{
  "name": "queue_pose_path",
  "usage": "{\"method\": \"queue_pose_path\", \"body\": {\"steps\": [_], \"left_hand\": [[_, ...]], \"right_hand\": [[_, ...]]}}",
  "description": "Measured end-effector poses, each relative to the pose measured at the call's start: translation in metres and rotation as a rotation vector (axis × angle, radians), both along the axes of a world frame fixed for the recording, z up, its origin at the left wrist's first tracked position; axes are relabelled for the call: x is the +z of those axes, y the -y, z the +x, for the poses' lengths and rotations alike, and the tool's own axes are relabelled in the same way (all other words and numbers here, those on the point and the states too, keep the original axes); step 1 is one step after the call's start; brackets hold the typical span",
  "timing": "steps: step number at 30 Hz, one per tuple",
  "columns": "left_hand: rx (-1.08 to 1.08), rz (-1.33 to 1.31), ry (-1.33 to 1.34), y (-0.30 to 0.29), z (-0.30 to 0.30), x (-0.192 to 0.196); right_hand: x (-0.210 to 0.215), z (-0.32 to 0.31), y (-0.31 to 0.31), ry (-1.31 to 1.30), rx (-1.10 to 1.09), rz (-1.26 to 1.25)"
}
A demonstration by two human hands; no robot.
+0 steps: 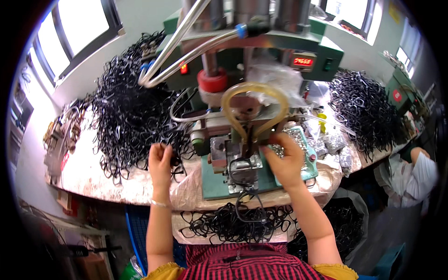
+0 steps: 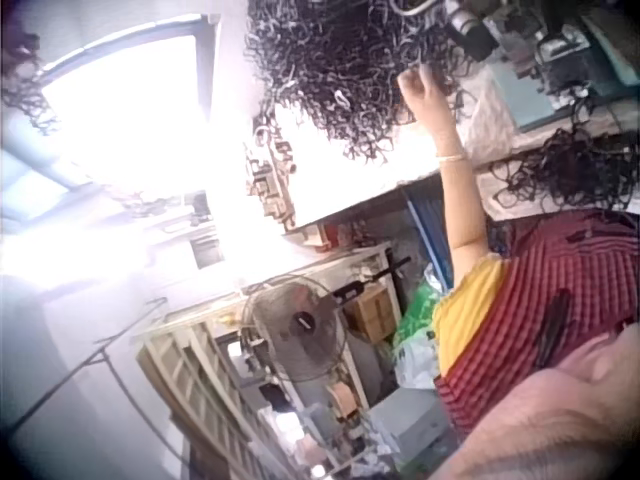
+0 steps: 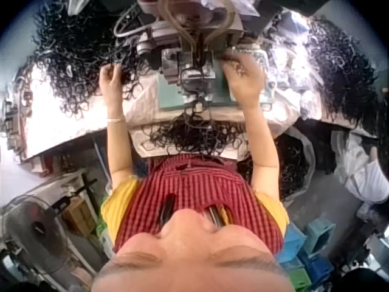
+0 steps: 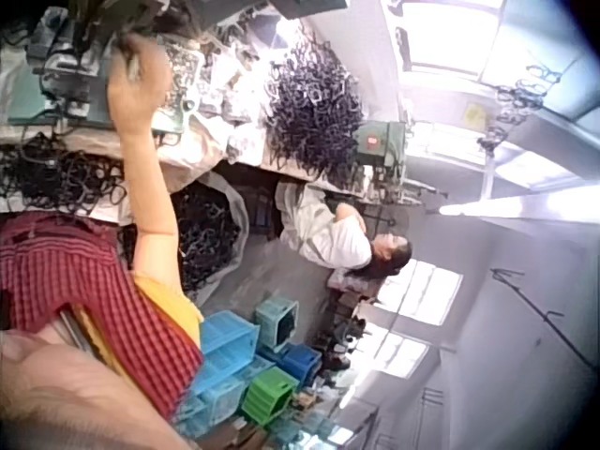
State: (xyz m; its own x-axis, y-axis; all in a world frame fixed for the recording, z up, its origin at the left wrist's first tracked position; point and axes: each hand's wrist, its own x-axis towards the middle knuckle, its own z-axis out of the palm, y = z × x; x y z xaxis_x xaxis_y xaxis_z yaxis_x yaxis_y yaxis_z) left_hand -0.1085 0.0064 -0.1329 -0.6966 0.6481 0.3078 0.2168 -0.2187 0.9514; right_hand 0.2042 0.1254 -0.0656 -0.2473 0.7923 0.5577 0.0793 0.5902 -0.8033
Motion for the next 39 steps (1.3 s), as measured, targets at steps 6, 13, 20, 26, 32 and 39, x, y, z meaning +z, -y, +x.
{"method": "queue_pose_path", "body": {"steps": [6,13,20,26,32,39], "left_hand": [[0.031,0.035,0.343,0.037,0.047,-0.031],[-0.218,0.545,-0.375,0.013,0.109,0.129],[-0.359,0.379,-0.728,0.014,0.117,0.116],[-0.478,0.322,-1.058,0.012,0.138,0.085],[-0.522,0.350,-0.988,0.010,0.132,0.080],[-0.414,0.211,-0.898,0.032,0.151,0.066]], "right_hand": [[-0.012,-0.019,0.023,-0.213,0.079,-0.313],[0.003,-0.024,0.028,-0.381,0.279,-0.514],[0.028,0.001,0.043,-0.073,0.184,-0.231],[-0.029,0.052,-0.024,0.674,-0.399,0.165],[-0.078,0.072,-0.031,0.535,-0.457,0.088],[-0.064,0.044,-0.045,0.819,-0.232,0.519]]}}
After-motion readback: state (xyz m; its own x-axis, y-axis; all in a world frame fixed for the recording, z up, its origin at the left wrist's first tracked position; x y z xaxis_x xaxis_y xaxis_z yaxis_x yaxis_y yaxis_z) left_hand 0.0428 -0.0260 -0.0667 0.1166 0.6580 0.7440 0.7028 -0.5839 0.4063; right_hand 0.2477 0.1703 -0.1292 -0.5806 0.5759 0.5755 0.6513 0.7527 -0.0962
